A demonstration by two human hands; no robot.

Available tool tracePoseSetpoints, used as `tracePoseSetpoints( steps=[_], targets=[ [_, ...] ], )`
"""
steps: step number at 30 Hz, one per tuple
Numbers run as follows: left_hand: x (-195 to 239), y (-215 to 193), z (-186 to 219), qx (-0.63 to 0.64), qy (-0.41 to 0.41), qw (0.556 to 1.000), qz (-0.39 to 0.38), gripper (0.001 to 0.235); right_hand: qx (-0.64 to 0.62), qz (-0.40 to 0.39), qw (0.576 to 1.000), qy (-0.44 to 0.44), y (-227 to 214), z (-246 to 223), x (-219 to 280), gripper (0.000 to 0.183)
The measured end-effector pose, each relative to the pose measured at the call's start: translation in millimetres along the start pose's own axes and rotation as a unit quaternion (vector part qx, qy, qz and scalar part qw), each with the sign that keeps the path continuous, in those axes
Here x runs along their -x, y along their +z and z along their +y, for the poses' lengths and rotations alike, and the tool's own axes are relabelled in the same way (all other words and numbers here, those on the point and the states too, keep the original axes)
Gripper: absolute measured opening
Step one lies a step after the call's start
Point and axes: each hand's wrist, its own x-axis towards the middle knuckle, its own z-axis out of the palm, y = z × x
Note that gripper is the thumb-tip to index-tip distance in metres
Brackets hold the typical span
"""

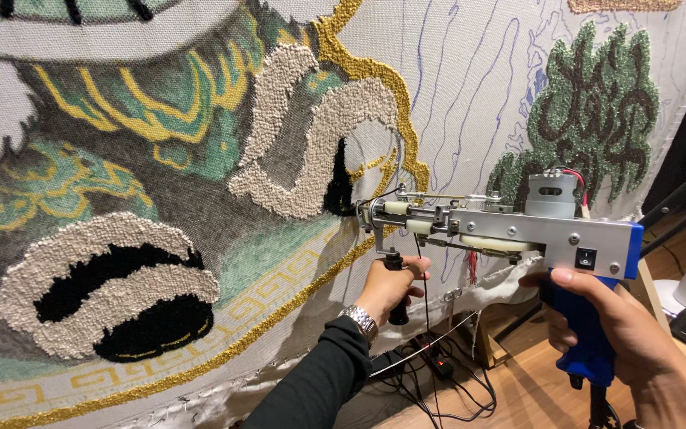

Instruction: The person uses a handheld electric tufting gun to apply yarn into a stretched canvas, following a pre-drawn design. They guide the tool along the outlines of the pattern to create textured lines and fill areas with color.

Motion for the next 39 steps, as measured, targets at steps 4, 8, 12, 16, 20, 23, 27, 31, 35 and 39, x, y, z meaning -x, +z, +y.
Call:
tracePoseSetpoints(
  steps=[4, 8, 12, 16, 20, 23, 27, 31, 35, 39],
  targets=[
    [-2.4, -3.2, -2.5, 0.004, 0.001, 1.000, 0.004, 0.046, -0.002, -0.001, 1.000, -0.005, 10.9, -3.6, 3.2, 0.041],
    [-4.9, -8.4, -1.3, -0.002, -0.007, 1.000, 0.006, 0.048, 0.025, 0.044, 0.999, 0.008, 25.5, -8.6, 7.8, 0.040],
    [-7.3, -13.7, 3.1, -0.014, -0.007, 1.000, -0.001, 0.049, 0.038, 0.046, 0.998, -0.019, 28.6, -3.7, 7.0, 0.043],
    [-7.2, -16.6, 5.6, -0.013, -0.018, 1.000, 0.004, 0.048, 0.044, 0.020, 0.998, -0.037, 31.3, -2.1, 7.1, 0.045],
    [-8.2, -19.2, 4.8, -0.007, -0.014, 1.000, 0.005, 0.049, 0.042, 0.028, 0.998, -0.026, 41.2, -6.8, 13.4, 0.044],
    [-12.5, -23.1, 5.3, -0.008, -0.016, 1.000, 0.006, 0.048, 0.055, 0.038, 0.997, -0.038, 60.2, -14.2, 22.9, 0.042],
    [-17.0, -35.8, 4.1, -0.027, -0.018, 0.999, 0.011, 0.045, 0.059, 0.069, 0.995, -0.039, 90.6, -19.3, 33.1, 0.037],
    [-20.2, -54.6, 8.9, -0.044, -0.039, 0.998, 0.001, 0.043, 0.048, 0.057, 0.994, -0.083, 114.2, -12.2, 37.4, 0.035],
    [-16.0, -70.0, 18.3, -0.071, -0.055, 0.996, 0.003, 0.043, 0.052, 0.066, 0.992, -0.090, 132.7, -4.0, 39.2, 0.035],
    [-10.1, -79.7, 27.3, -0.091, -0.074, 0.993, 0.009, 0.041, 0.065, 0.079, 0.993, -0.065, 144.6, 0.8, 42.5, 0.033]
  ],
)
